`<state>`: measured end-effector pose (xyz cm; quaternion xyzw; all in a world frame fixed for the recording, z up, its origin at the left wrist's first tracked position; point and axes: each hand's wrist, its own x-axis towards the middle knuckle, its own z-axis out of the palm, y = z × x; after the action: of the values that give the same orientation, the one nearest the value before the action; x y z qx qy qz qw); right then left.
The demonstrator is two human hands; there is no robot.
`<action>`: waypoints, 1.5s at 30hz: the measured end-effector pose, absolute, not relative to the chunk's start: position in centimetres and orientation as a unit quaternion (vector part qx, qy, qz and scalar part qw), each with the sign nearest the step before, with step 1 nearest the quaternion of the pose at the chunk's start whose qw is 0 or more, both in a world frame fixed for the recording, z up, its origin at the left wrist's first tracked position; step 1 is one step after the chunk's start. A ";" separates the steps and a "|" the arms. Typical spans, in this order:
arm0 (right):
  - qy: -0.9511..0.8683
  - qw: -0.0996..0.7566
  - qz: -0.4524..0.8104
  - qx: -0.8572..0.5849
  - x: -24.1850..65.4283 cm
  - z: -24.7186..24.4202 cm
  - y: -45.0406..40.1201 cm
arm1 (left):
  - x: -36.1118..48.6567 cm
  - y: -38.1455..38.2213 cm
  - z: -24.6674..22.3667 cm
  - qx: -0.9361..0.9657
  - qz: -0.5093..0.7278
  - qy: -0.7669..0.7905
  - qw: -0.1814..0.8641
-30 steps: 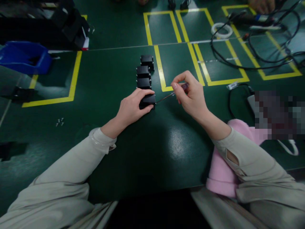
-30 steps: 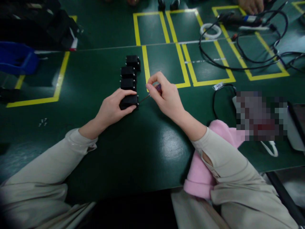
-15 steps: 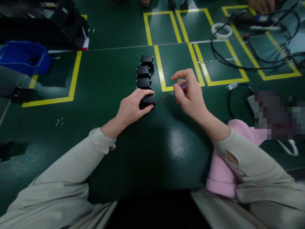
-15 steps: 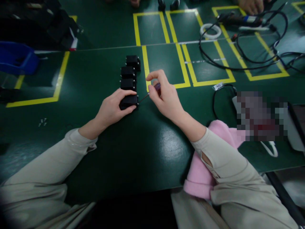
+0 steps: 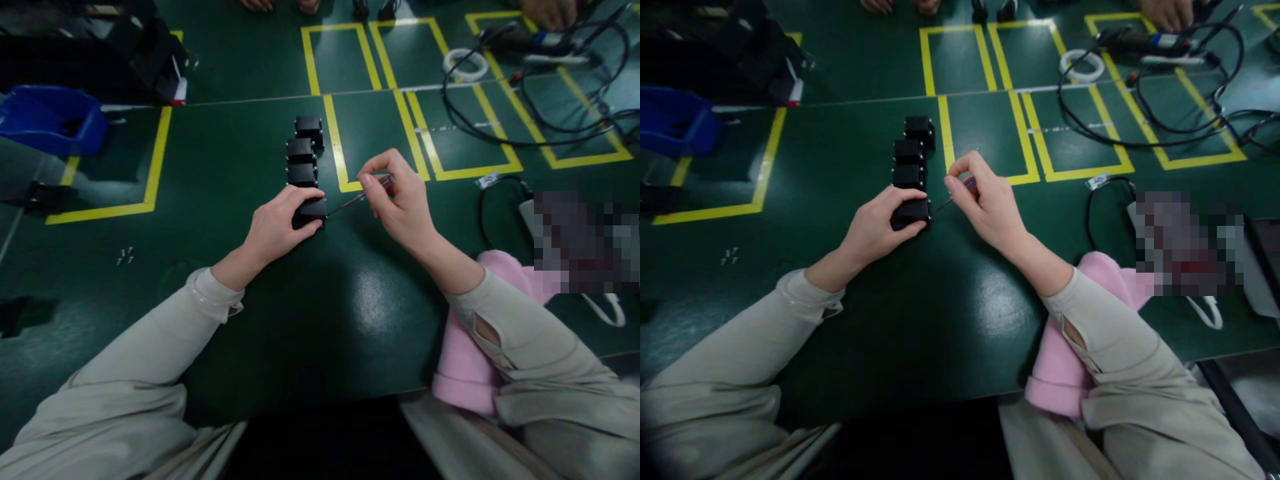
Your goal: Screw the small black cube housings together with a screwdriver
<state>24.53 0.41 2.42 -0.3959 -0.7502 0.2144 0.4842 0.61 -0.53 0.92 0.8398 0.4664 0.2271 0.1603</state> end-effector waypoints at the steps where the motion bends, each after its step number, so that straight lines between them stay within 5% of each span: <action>1: -0.750 0.482 0.214 -0.400 24.5 2.4 0.4 | 0.6 -0.5 0.9 0.839 0.227 0.467 0.161; 45: -0.795 0.431 0.142 -0.404 24.1 3.9 -1.0 | 0.8 -0.5 0.7 0.854 0.203 0.444 0.180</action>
<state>24.09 -0.99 3.92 -0.4039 -0.7946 0.1419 0.4305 0.77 -0.52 0.75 0.8537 0.4443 0.2033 0.1800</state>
